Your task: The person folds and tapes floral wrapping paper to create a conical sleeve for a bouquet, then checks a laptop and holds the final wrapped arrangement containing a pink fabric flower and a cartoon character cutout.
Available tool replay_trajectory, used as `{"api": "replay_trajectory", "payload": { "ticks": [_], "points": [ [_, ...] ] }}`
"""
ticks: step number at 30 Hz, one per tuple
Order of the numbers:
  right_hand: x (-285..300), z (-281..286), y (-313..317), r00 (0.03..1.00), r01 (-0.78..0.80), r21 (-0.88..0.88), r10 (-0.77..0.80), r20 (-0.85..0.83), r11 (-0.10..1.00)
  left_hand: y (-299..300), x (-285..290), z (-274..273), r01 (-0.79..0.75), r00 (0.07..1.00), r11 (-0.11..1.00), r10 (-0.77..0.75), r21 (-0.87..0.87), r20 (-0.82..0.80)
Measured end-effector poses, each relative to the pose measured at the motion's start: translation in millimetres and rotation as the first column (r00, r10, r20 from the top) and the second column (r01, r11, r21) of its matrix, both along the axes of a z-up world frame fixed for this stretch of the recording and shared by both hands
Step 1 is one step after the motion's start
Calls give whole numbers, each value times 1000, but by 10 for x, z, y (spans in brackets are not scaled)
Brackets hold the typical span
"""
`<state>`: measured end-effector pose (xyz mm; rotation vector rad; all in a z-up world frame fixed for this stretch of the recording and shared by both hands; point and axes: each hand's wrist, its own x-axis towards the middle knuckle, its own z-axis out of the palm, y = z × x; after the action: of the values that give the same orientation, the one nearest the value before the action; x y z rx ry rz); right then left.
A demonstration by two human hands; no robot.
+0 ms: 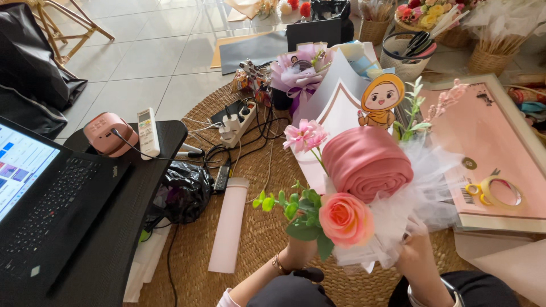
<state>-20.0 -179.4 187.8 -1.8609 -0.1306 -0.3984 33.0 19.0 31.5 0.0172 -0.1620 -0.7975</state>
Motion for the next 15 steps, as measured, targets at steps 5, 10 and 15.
{"api": "replay_trajectory", "payload": {
  "ticks": [5, 10, 15],
  "points": [
    [13, -82, -33, 993, 47, -172, -27, 114, 984, 13, 45, 163, -63, 995, 995, 57, 75, 76],
    [-8, 100, 89, 996, 64, 91, -58, -68, 994, 26, 7, 277, -110, 986, 985, 92, 130, 137],
    [-22, 226, 173, 984, 115, 201, -84, -155, 973, -6, -45, 381, -161, 972, 970, 124, 181, 200]
  ]
}}
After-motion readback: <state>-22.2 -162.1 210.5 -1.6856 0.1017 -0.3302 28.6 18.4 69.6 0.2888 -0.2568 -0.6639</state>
